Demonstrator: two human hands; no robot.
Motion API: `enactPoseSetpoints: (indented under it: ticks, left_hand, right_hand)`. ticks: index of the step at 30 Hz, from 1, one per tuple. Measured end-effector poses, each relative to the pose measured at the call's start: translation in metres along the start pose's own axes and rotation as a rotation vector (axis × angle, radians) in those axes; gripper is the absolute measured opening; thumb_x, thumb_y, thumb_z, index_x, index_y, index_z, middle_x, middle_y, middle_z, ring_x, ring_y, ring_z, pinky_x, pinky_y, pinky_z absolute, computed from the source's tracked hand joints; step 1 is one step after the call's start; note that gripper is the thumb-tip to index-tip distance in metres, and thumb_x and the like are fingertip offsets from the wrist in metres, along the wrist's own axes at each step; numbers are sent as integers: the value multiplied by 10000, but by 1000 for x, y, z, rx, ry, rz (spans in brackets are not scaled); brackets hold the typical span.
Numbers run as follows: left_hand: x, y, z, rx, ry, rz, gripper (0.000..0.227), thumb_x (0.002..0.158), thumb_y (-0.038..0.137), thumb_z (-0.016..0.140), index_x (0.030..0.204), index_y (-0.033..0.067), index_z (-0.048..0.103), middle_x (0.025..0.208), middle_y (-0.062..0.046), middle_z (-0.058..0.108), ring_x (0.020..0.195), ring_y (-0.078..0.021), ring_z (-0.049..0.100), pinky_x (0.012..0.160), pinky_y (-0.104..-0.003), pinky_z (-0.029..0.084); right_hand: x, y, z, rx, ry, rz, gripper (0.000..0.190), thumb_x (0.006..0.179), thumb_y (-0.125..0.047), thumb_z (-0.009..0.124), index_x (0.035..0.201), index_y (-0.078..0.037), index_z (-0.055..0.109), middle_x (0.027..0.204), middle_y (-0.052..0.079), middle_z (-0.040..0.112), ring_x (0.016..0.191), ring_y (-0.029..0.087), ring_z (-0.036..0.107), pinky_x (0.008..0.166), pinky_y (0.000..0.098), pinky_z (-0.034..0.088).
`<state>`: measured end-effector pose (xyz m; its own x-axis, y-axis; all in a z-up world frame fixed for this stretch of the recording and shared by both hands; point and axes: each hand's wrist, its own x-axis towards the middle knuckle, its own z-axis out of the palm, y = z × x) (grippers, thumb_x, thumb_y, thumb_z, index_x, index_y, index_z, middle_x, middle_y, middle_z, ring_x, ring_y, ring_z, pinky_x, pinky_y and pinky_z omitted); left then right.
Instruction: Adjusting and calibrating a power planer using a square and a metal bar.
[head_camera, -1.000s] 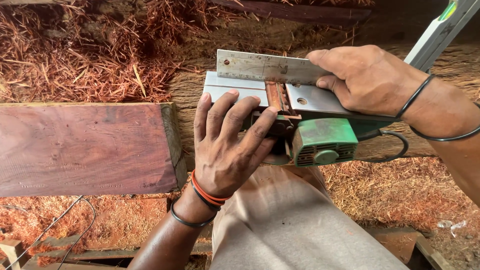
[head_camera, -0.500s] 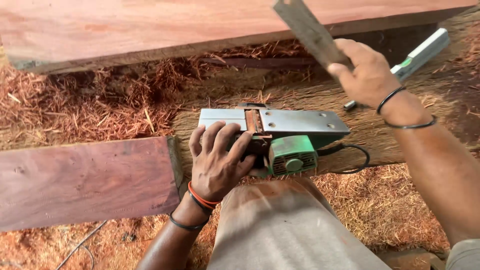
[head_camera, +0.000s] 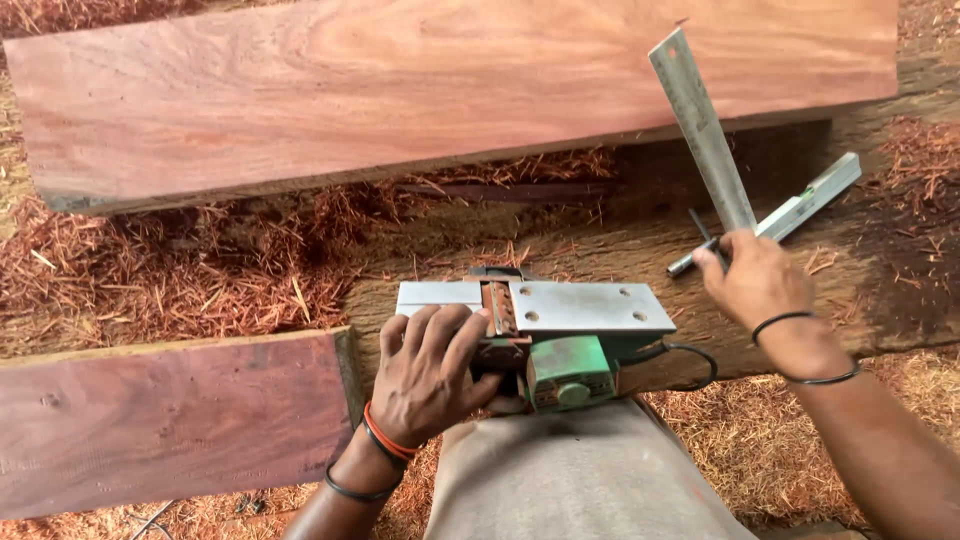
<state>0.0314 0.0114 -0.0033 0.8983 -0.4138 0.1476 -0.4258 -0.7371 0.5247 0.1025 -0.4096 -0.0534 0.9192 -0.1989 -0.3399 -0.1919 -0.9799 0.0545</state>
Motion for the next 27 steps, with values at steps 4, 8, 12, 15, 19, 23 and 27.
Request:
enactPoseSetpoints:
  ticks: [4, 8, 12, 15, 19, 23, 27]
  left_hand:
    - [12, 3, -8, 36, -43, 57, 679, 794, 392, 773, 1418, 197, 590, 1330, -100, 556, 1161, -257, 552, 981, -465, 354]
    - [16, -3, -5, 30, -94, 107, 637, 798, 330, 752, 1406, 224, 597, 1415, -71, 557, 1216, -256, 554, 1014, -440, 388]
    - [18, -3, -8, -41, -146, 79, 615, 780, 332, 759, 1359, 179, 620, 1437, -50, 558, 1203, -248, 542, 988, -442, 395]
    - [16, -3, -7, -49, -131, 79, 593, 795, 338, 766, 1347, 164, 635, 1404, -13, 568, 1203, -254, 525, 979, -437, 391]
    - [16, -6, -7, -64, -134, 84, 564, 836, 335, 769, 1354, 156, 637, 1393, 23, 576, 1220, -237, 523, 1003, -423, 393]
    - [14, -5, -10, -103, -154, 66, 564, 821, 347, 776, 1332, 148, 648, 1360, 2, 589, 1228, -256, 519, 1017, -436, 383]
    - [13, -3, -9, -103, -127, 57, 529, 855, 337, 775, 1332, 150, 648, 1380, 12, 595, 1274, -238, 520, 1069, -412, 383]
  right_hand:
    - [-2, -10, 21, 40, 103, 51, 471, 941, -510, 748, 1068, -62, 686, 965, 187, 705, 913, 355, 671, 797, 515, 542]
    - [-10, -6, 46, 46, 241, -85, 369, 952, -369, 722, 1162, -67, 692, 939, 159, 628, 882, 337, 645, 800, 527, 531]
    - [-20, -17, 40, -27, 460, -256, 150, 965, -284, 686, 1042, -160, 654, 1020, 145, 591, 936, 336, 641, 834, 509, 539]
    - [-22, 10, 47, -70, 142, -195, 169, 1092, -227, 629, 1161, -73, 625, 889, 145, 588, 724, 295, 613, 665, 457, 535]
    - [-18, 26, 5, -77, 68, -311, 223, 1108, -195, 555, 1219, -2, 535, 793, 145, 628, 644, 265, 626, 580, 392, 520]
    - [-9, -31, -44, 504, 2, -296, 281, 1096, -179, 537, 1263, 46, 524, 812, 158, 623, 656, 220, 640, 612, 357, 538]
    - [-7, -145, -97, 538, -478, -212, 362, 995, -271, 563, 1307, -113, 656, 832, 70, 737, 685, 160, 723, 559, 338, 613]
